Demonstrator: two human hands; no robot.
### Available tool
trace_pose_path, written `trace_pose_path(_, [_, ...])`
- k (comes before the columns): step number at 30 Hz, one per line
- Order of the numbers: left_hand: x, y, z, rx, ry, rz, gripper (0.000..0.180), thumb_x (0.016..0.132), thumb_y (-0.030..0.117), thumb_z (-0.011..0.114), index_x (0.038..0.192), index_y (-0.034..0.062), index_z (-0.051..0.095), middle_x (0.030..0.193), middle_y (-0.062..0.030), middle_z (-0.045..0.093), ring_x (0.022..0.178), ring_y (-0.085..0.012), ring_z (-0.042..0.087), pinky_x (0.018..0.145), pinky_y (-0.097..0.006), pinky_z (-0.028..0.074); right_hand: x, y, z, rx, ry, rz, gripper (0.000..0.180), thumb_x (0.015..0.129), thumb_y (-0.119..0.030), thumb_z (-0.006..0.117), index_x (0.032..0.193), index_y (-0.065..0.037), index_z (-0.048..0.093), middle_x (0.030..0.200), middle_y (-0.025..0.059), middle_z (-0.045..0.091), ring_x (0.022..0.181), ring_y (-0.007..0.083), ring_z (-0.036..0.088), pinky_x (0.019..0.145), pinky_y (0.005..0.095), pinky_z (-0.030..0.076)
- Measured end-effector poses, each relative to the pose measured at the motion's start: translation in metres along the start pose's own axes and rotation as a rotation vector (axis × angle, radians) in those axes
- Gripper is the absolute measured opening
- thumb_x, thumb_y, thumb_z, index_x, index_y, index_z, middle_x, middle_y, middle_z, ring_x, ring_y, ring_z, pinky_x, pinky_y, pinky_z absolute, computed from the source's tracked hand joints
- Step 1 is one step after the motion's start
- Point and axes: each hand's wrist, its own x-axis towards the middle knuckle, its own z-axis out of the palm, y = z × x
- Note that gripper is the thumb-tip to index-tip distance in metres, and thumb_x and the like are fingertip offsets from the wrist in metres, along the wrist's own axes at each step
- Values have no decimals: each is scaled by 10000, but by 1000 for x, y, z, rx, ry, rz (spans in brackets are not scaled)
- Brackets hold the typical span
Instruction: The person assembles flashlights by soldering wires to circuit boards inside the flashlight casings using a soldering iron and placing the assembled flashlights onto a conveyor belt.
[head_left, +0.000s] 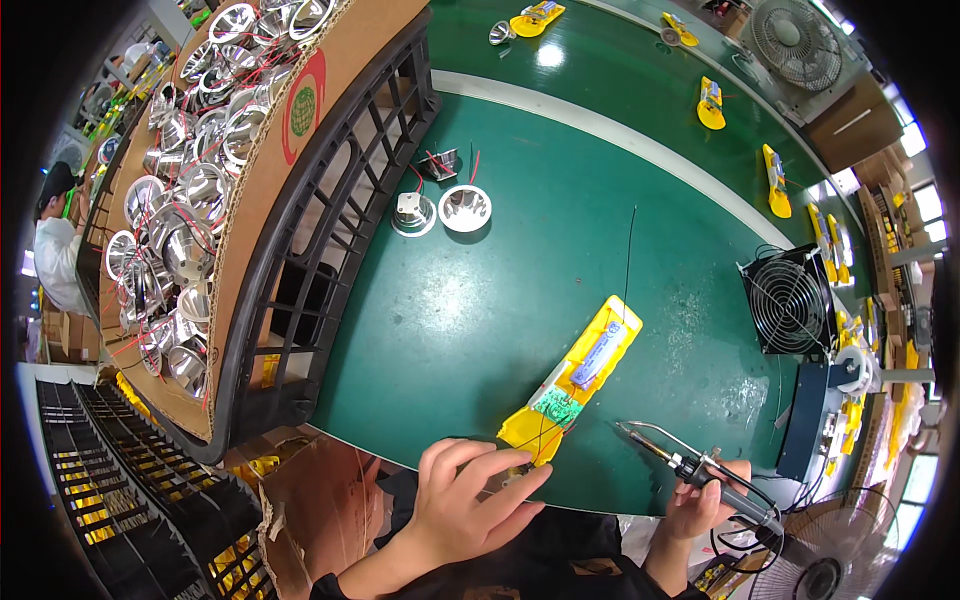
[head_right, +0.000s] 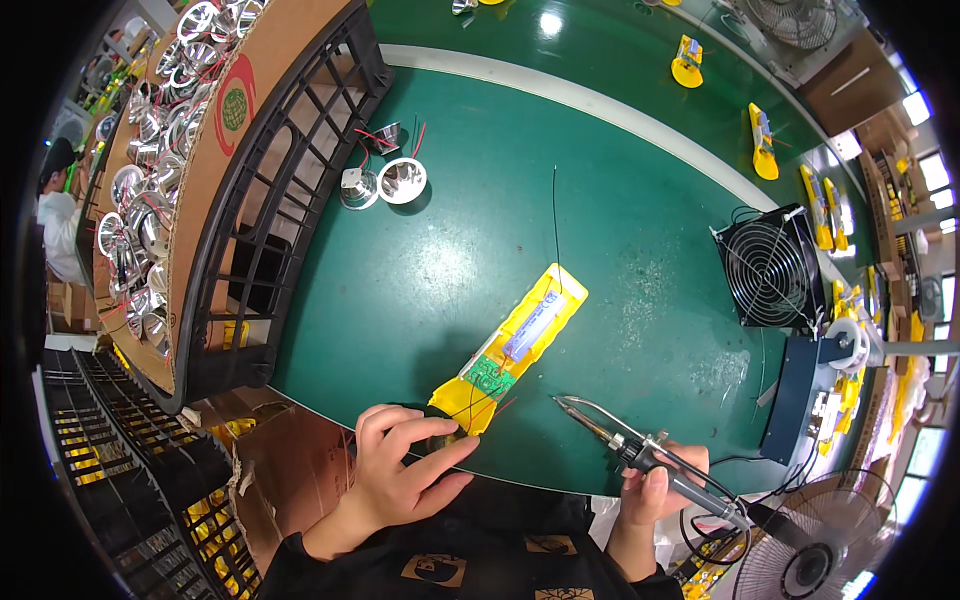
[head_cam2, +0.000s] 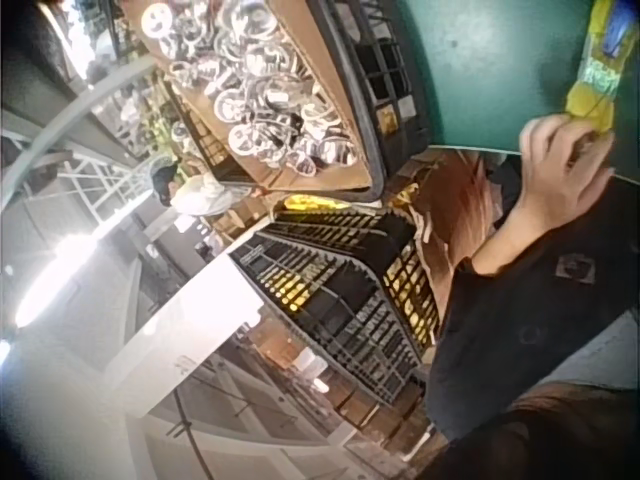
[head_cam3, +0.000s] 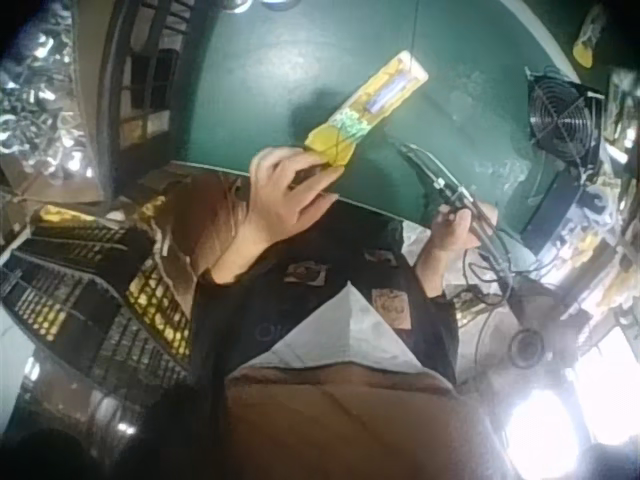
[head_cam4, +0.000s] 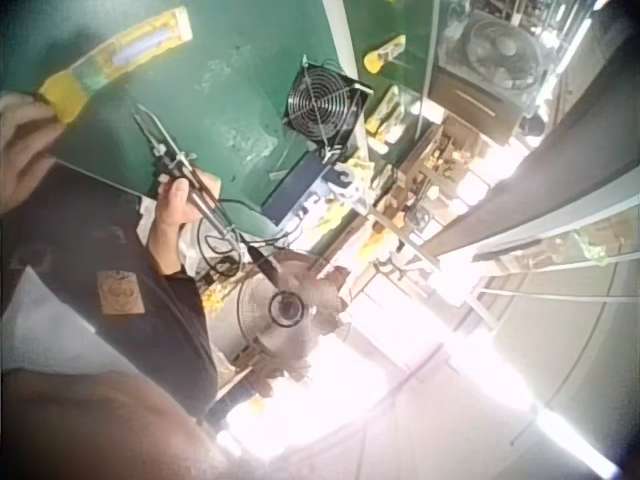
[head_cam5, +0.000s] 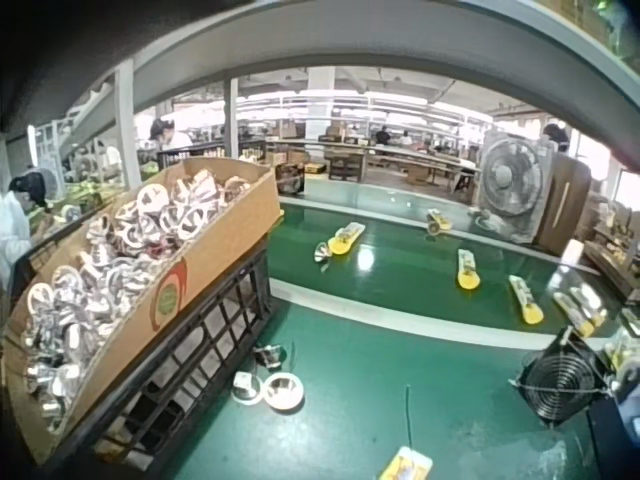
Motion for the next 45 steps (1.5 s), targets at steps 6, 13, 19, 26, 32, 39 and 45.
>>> trace_pose_path(6, [8,22,14,125,19,-242,252,633,186,701,871,157,626,800,20,454,732,-178,419,631,-333,311,-1,-1,-2,-18,73,62,345,737,-255,625,818,8,417,569,69,473,390,98,473,383,169,375])
trace_pose_path(13, [24,35,35,427,102,11,233,618,169,700,833,151,612,915,-18,445,839,-204,411,691,-366,315,1,-2,-2,17,73,35,329,742,-241,624,817,5,417,555,64,471,380,86,465,352,152,356])
trace_pose_path(19, [21,33,33,502,46,-119,262,617,184,698,858,141,605,1033,-43,450,925,-234,383,765,-418,284,3,-1,-7,30,57,62,336,748,-256,627,823,-1,421,541,59,470,366,74,443,340,153,340])
trace_pose_path(26, [26,37,43,675,-17,-147,265,602,209,711,813,103,589,1216,-79,415,1042,-258,365,820,-442,274,2,2,-13,67,90,65,336,752,-265,622,824,-6,420,545,63,476,365,70,438,340,155,334])
trace_pose_path(32, [26,32,36,693,23,-164,315,607,220,710,870,86,600,1213,-99,420,1057,-255,362,834,-445,272,3,0,-21,44,59,55,257,783,-213,539,839,-5,398,601,51,431,412,82,407,377,169,344])
trace_pose_path(39, [4,34,23,629,39,-136,308,636,203,699,914,108,607,1228,-132,402,1063,-283,357,860,-450,256,1,1,-24,80,71,91,319,759,-239,611,837,2,417,582,66,479,392,84,462,373,157,365])
trace_pose_path(45, [0,37,24,505,90,-314,265,652,185,685,894,102,615,1245,-167,364,1082,-335,326,886,-441,241,1,5,-22,99,108,74,233,795,-186,534,834,12,418,574,30,416,411,58,379,372,150,309])
